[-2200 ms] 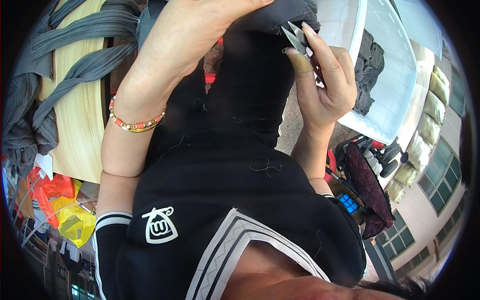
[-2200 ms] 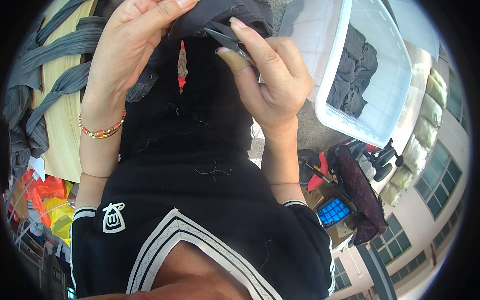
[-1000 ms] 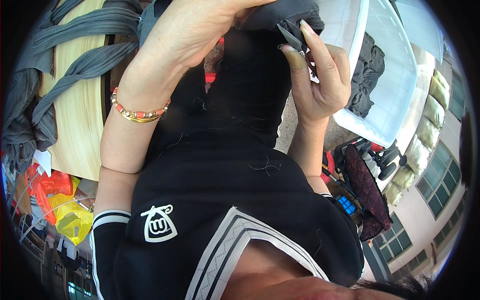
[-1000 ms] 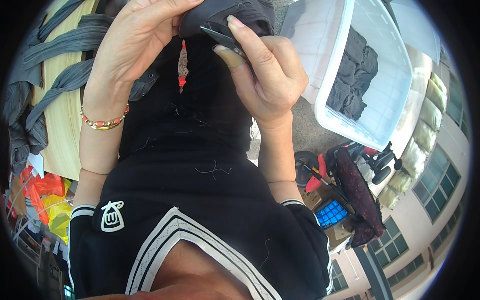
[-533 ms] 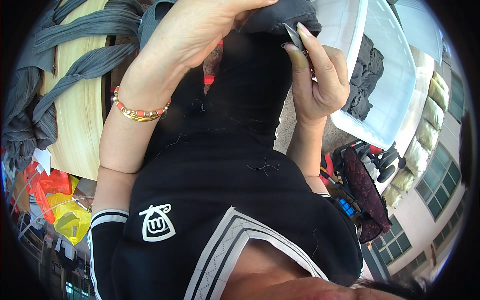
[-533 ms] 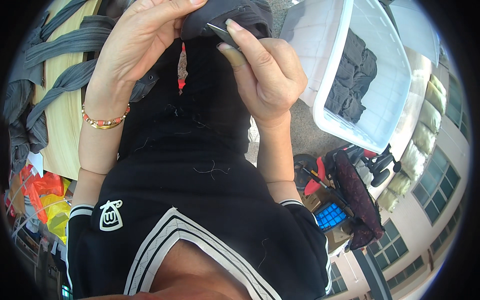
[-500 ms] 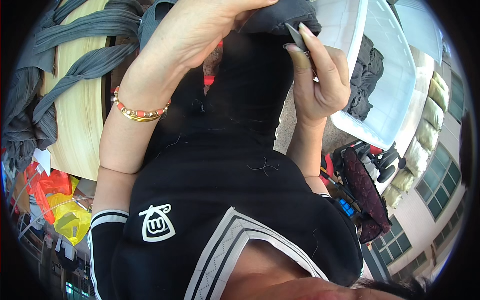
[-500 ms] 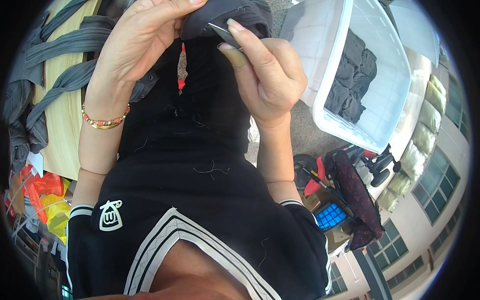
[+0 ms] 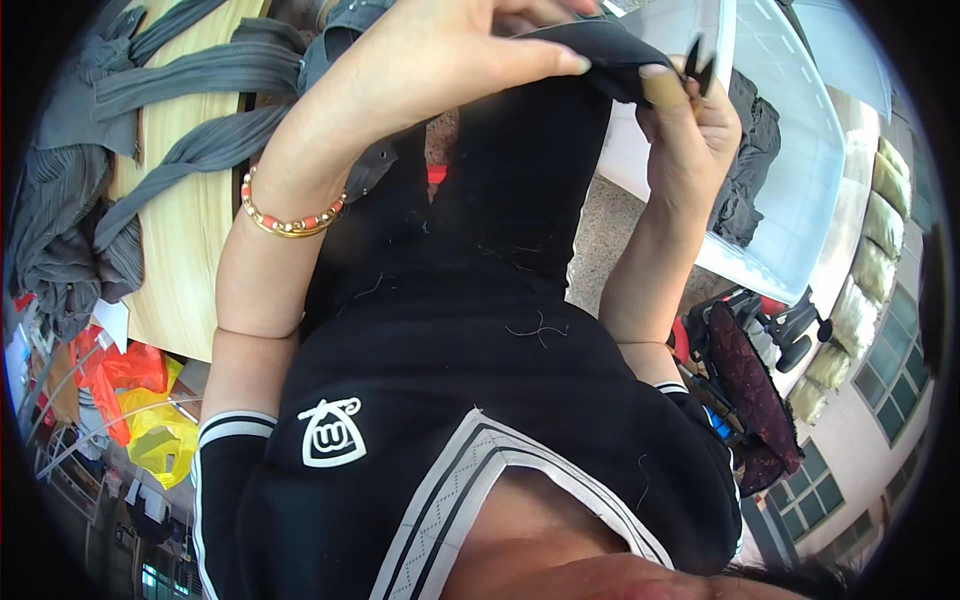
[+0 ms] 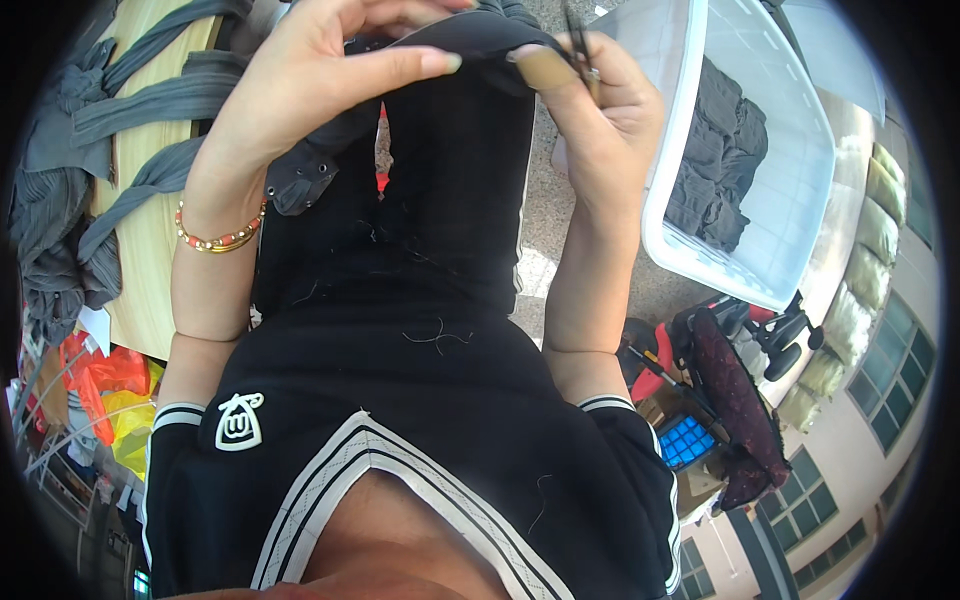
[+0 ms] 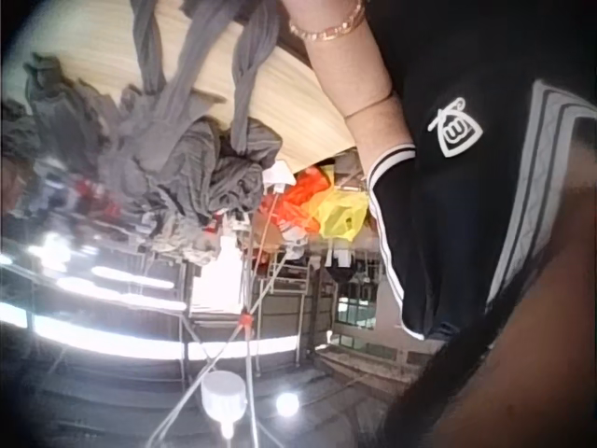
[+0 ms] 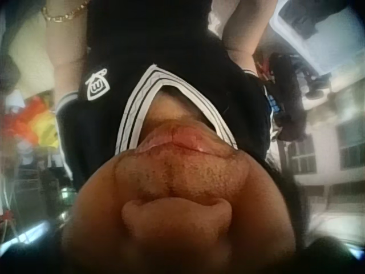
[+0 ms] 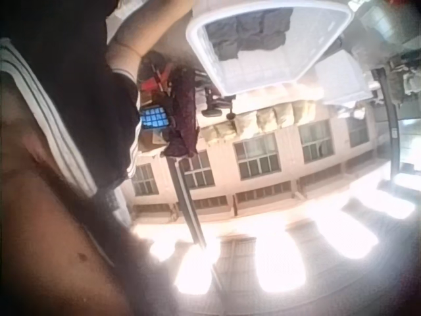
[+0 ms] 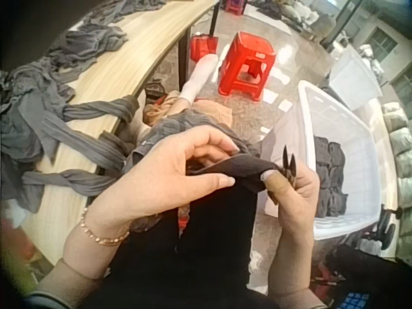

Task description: Trimming excess threads and fabric from textile strips using scissors.

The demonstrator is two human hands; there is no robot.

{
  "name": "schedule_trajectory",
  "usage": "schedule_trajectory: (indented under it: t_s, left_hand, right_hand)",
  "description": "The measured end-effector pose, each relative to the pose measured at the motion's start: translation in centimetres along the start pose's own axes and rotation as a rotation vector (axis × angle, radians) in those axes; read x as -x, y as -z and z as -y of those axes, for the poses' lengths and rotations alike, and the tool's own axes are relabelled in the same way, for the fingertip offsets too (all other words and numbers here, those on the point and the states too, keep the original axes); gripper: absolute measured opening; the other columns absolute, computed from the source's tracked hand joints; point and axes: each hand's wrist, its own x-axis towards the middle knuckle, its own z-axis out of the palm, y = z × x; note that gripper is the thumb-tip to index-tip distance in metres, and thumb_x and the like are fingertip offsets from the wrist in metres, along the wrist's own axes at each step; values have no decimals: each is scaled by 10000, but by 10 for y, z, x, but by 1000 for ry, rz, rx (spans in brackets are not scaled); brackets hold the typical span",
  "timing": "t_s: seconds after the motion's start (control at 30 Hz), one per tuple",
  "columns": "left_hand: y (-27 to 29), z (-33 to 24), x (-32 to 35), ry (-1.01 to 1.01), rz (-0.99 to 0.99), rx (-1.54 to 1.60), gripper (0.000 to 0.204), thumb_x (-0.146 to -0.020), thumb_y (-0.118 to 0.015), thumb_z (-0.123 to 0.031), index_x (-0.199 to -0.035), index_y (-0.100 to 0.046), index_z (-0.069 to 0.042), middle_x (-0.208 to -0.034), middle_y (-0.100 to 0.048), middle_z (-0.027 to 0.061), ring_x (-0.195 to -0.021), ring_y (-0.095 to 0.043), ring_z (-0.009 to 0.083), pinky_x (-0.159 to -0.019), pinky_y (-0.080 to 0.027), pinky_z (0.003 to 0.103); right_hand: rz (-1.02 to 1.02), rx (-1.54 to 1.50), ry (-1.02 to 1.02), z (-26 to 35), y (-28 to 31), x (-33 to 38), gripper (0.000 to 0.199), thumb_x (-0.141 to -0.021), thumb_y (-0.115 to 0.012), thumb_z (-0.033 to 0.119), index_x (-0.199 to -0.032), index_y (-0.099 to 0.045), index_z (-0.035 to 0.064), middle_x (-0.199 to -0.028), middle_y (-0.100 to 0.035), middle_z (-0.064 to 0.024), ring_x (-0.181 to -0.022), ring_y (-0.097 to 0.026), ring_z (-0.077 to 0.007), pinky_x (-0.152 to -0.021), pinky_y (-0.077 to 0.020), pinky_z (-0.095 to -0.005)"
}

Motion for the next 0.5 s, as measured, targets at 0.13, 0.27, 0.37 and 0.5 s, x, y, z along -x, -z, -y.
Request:
schedule_trajectory:
  t_s: [0.13,0.27,0.37,0.5]
  left_hand:
    - [18,17,-2,73,63,-364,225,-978,-644,-18,-1190,-595,38,-1049,-696,50,-954,-640,97,-870,-518,235]
    - [19,25,4,-165,-35,-315,174,-987,-654,-39,-1142,-698,25,-1037,-717,7,-997,-635,60,-904,-492,213]
    - [19,7,18,80,97,199,212,-1009,-642,-75,-1187,-682,32,-1089,-721,39,-1025,-645,75,-932,-487,226]
    - [9,11,16,-33,207,377,244,-1032,-615,-108,-1219,-669,39,-1130,-718,49,-1052,-645,88,-969,-474,237]
  right_hand:
    - [-55,-77,43,5,12,2,171,-947,-747,98,-1080,-709,-2,-764,-600,36,-579,-460,-11,-516,-320,-175]
    - [-121,-103,67,13,21,3,152,-957,-735,111,-1058,-701,2,-756,-575,39,-558,-432,-15,-490,-314,-188]
    - [-226,-152,94,19,29,7,89,-963,-713,89,-1015,-699,19,-765,-575,41,-553,-430,-6,-469,-296,-188]
    - [-273,-24,75,12,40,6,104,-957,-725,87,-1029,-728,13,-777,-594,54,-586,-467,0,-493,-311,-179]
